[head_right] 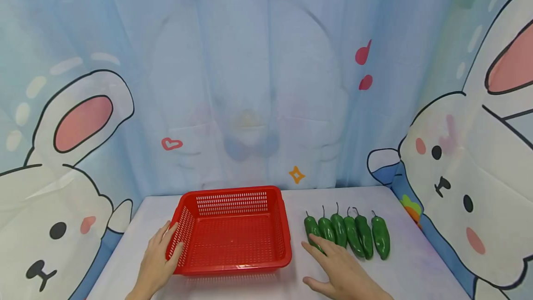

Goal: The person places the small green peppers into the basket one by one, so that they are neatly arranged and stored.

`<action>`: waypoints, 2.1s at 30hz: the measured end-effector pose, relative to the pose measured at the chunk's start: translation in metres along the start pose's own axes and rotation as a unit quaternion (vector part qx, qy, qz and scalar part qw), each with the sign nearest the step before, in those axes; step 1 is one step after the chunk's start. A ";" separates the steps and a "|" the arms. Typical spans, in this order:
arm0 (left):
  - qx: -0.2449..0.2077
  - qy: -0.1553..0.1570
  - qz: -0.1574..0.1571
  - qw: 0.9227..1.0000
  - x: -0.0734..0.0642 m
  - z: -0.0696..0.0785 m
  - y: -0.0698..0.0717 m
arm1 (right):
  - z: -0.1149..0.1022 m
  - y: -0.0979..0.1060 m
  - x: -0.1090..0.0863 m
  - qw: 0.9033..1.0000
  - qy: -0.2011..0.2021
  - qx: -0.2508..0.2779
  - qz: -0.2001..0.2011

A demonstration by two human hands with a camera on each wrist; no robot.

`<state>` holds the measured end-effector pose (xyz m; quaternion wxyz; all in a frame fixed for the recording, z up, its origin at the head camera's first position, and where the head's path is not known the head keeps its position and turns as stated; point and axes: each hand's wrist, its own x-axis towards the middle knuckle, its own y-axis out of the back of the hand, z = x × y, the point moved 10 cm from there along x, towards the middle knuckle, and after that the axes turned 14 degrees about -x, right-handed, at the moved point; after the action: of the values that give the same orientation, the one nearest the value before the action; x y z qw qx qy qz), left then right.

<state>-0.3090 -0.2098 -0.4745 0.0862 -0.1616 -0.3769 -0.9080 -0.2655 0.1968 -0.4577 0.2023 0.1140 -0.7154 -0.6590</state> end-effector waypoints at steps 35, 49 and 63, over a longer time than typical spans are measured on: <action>-0.086 0.097 -0.065 0.989 -0.008 -0.046 -0.028 | 0.024 0.001 0.014 0.865 -0.111 0.490 -0.012; -0.092 0.101 -0.059 0.989 -0.009 -0.048 -0.029 | 0.051 -0.020 0.006 0.748 -0.126 0.649 -0.062; -0.103 0.096 -0.058 0.988 -0.009 -0.051 -0.032 | 0.081 -0.020 -0.003 0.692 -0.023 0.721 -0.024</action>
<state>-0.3214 -0.2237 -0.5323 0.0521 -0.0592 -0.2798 -0.9568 -0.3005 0.2691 -0.4823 0.0255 0.2265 -0.9723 0.0519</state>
